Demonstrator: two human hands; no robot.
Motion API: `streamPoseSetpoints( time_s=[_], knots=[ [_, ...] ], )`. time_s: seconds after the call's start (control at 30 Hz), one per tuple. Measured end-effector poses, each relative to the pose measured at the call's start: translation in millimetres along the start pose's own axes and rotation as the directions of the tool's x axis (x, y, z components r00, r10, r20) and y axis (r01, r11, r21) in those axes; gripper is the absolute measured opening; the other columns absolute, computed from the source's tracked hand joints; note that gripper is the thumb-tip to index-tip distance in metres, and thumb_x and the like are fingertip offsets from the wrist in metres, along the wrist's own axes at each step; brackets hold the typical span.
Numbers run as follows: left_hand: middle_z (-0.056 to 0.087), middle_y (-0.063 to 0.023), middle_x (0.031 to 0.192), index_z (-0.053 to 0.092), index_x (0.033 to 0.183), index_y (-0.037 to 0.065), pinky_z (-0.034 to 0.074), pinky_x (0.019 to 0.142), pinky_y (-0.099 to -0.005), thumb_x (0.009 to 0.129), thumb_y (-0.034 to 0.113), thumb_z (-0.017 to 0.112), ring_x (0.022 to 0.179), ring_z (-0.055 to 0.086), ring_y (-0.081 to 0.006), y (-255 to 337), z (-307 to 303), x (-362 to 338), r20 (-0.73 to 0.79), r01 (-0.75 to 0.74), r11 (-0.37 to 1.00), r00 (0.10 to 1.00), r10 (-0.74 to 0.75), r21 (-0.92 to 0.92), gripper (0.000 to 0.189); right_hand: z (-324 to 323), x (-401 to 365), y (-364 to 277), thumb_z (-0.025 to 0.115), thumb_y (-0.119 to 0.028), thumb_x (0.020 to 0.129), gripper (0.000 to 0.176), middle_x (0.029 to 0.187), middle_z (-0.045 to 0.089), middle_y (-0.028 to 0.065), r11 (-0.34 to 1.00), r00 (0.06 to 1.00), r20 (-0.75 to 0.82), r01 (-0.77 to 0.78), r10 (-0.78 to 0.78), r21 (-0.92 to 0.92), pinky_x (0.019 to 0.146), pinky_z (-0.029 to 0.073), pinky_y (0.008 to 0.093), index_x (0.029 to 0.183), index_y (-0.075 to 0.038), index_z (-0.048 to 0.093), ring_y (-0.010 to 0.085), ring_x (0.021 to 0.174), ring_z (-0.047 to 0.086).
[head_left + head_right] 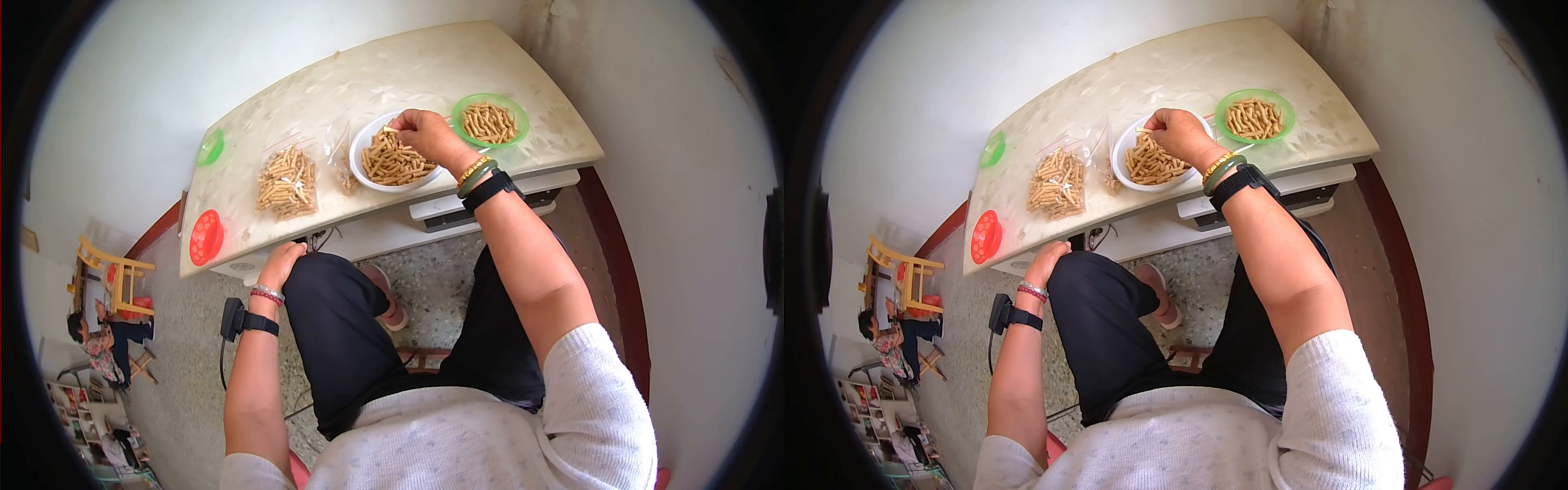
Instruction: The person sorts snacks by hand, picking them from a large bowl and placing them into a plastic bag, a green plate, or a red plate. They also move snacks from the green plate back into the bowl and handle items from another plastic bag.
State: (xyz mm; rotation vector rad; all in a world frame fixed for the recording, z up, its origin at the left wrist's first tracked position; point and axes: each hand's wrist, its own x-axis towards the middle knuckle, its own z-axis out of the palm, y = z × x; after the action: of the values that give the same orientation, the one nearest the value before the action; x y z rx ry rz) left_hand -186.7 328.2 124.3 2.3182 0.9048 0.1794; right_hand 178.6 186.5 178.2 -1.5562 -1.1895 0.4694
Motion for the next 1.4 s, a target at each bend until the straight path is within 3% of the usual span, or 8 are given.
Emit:
streamPoseSetpoints(
  time_s=[0.07,0.2,0.33,0.4,0.53,0.7,0.93,1.4],
  knots=[
    [0.063,-0.0166,0.072,0.063,0.077,-0.002,0.045,0.069,-0.0351,0.084,0.033,0.054,0.073,0.060,-0.0251,12,-3,4,-0.046,0.141,0.988,0.989,-0.138,0.058,0.037,-5,-6,-10,0.061,-0.004,0.082,0.009,0.080,0.065,0.0025,0.998,0.999,0.002,-0.052,0.052,-0.022,0.071,0.048,0.0248,0.091,-0.003,0.064,0.0100,0.074,0.058],
    [0.063,-0.0143,0.075,0.065,0.089,0.000,0.047,0.069,-0.0322,0.084,0.024,0.059,0.071,0.059,-0.0203,46,0,13,-0.139,0.142,0.980,0.983,-0.123,0.142,0.025,-8,-10,-17,0.061,-0.006,0.083,0.011,0.081,0.065,0.0029,0.999,1.000,-0.007,-0.004,0.004,-0.033,0.070,0.048,0.0250,0.092,-0.002,0.064,0.0098,0.074,0.058],
    [0.063,-0.0053,0.095,0.056,0.120,0.004,0.047,0.075,-0.0254,0.089,0.014,0.059,0.080,0.059,-0.0124,144,4,10,-0.145,-0.330,0.844,0.944,0.296,-0.423,0.033,-9,-17,-19,0.060,-0.009,0.084,0.013,0.078,0.064,0.0038,0.995,0.999,-0.033,-0.003,0.000,-0.102,0.068,0.047,0.0252,0.094,-0.001,0.063,0.0088,0.072,0.057],
    [0.062,-0.0075,0.100,0.056,0.122,0.005,0.047,0.075,-0.0280,0.091,0.016,0.057,0.081,0.059,-0.0135,209,-2,-3,-0.146,-0.569,0.688,0.807,0.572,-0.450,0.033,-11,-16,-15,0.061,-0.010,0.084,0.014,0.077,0.063,0.0033,0.996,0.996,-0.082,-0.023,0.016,-0.082,0.067,0.047,0.0250,0.094,-0.001,0.063,0.0085,0.071,0.056],
    [0.064,-0.0117,0.083,0.061,0.107,-0.001,0.047,0.069,-0.0320,0.091,0.020,0.054,0.072,0.059,-0.0204,298,-12,-40,-0.500,-0.817,0.112,0.447,0.742,-0.565,0.027,-14,-13,-8,0.062,-0.011,0.082,0.013,0.077,0.066,0.0074,0.997,0.993,-0.110,-0.042,0.034,-0.070,0.068,0.050,0.0286,0.091,-0.003,0.064,0.0140,0.069,0.061],
    [0.064,-0.0117,0.082,0.061,0.106,-0.001,0.047,0.068,-0.0320,0.090,0.019,0.054,0.071,0.059,-0.0206,310,-2,-57,-0.579,-0.768,-0.254,0.180,0.795,-0.588,0.026,-13,-10,-3,0.061,-0.010,0.085,0.011,0.074,0.062,0.0005,1.000,0.998,-0.060,-0.027,0.027,-0.009,0.064,0.046,0.0226,0.091,-0.001,0.063,0.0069,0.068,0.054],
    [0.063,-0.0117,0.081,0.060,0.104,-0.001,0.047,0.067,-0.0322,0.089,0.018,0.054,0.070,0.059,-0.0208,241,-5,-55,-0.463,-0.593,-0.286,0.169,0.870,-0.753,0.025,-9,-4,2,0.061,-0.009,0.086,0.011,0.075,0.061,-0.0014,0.997,0.997,-0.042,-0.064,0.066,0.039,0.065,0.045,0.0204,0.094,-0.001,0.063,0.0041,0.071,0.052],
    [0.062,-0.0117,0.078,0.060,0.101,-0.001,0.047,0.064,-0.0324,0.087,0.015,0.054,0.067,0.059,-0.0214,219,13,-39,-0.474,-0.579,-0.327,0.119,0.873,-0.747,0.022,16,4,0,0.060,-0.004,0.087,0.011,0.079,0.060,-0.0013,0.960,0.977,0.001,-0.211,0.215,0.185,0.065,0.046,0.0193,0.096,0.000,0.061,0.0042,0.072,0.054]
  ],
)
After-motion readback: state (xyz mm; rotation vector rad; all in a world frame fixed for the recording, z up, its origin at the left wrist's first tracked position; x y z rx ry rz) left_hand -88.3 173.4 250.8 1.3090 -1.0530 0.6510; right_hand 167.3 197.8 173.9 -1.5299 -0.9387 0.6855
